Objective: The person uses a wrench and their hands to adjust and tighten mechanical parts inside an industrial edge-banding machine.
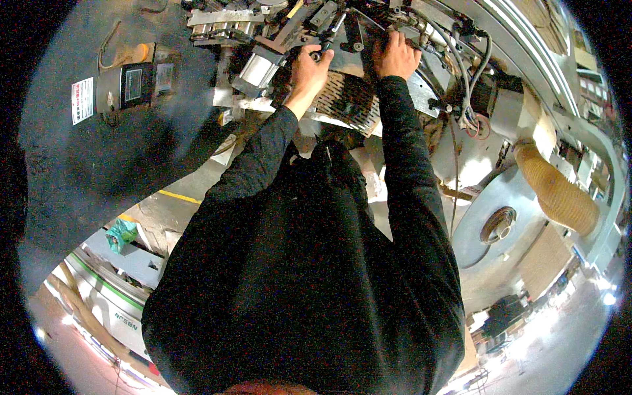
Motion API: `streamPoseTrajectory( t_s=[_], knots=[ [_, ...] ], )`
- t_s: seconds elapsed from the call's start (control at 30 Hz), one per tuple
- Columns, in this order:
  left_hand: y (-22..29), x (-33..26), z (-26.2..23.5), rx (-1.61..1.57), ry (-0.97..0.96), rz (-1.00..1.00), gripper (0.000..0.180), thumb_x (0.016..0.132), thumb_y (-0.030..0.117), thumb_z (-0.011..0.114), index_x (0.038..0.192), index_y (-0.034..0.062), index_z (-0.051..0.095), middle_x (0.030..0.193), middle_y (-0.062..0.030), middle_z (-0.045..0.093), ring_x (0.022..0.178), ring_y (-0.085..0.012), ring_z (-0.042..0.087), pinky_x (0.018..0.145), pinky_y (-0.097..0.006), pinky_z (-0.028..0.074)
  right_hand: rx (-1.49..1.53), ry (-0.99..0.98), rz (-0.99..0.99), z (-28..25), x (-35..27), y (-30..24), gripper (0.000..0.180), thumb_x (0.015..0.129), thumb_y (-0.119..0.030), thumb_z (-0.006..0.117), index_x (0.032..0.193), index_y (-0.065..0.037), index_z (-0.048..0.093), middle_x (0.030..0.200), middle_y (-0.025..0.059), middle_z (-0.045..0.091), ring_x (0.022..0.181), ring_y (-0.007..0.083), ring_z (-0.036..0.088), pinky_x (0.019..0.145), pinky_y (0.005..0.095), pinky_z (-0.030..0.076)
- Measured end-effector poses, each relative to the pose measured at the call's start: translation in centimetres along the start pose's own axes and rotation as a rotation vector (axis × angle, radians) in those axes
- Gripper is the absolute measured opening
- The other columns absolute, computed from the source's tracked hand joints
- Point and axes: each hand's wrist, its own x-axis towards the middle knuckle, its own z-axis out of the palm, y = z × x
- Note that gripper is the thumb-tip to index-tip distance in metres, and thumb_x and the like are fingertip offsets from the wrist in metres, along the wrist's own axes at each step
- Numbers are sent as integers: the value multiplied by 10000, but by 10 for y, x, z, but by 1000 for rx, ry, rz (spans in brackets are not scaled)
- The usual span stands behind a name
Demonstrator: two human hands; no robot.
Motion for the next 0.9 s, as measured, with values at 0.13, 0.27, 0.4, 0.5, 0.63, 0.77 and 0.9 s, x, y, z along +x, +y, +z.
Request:
streamPoseTrajectory(
  t_s=[0.13,0.27,0.4,0.5,0.63,0.77,0.9],
  knots=[
    [-4,-2,0,34,-8,-6,545,914,470,771,1255,66,637,1185,-196,718,1072,-381,686,938,-472,516,-30,-44,78,2,0,-5,451,896,-555,692,1079,-145,648,1107,58,708,854,315,703,872,465,423],
    [-1,1,0,-20,-28,5,537,913,459,775,1239,54,641,1158,-197,724,1057,-371,691,931,-466,518,-56,23,159,7,4,-12,536,858,-642,709,1014,-134,642,1048,72,717,822,340,700,875,495,407],
    [-1,10,9,41,32,85,504,929,421,744,1236,39,627,1017,-216,745,974,-392,720,851,-491,555,-45,48,159,3,7,-19,601,807,-693,731,993,-129,644,1027,68,723,818,352,700,871,502,402],
    [0,16,14,93,32,60,478,923,410,753,1195,30,651,1032,-214,745,970,-398,720,844,-496,557,-34,-12,97,2,5,-15,605,790,-682,746,1037,-139,648,1072,74,711,851,340,698,876,499,410],
    [2,10,15,39,43,74,448,910,389,765,1151,30,652,942,-207,747,894,-419,726,776,-513,559,-144,-74,104,10,2,-7,563,839,-640,708,1087,-138,648,1091,75,705,885,325,699,860,503,436],
    [-6,-3,4,9,-11,68,529,917,418,765,1217,17,595,866,-200,712,831,-382,710,742,-476,549,-152,-37,67,6,3,-8,582,840,-645,691,1063,-110,633,1027,109,695,889,357,688,851,522,439],
    [-10,-13,-12,-34,-43,90,500,935,404,758,1207,26,575,833,-158,696,801,-325,706,706,-463,547,-183,-76,125,1,7,-15,530,794,-600,758,961,-108,658,993,112,733,938,362,696,891,493,451]
  ],
)
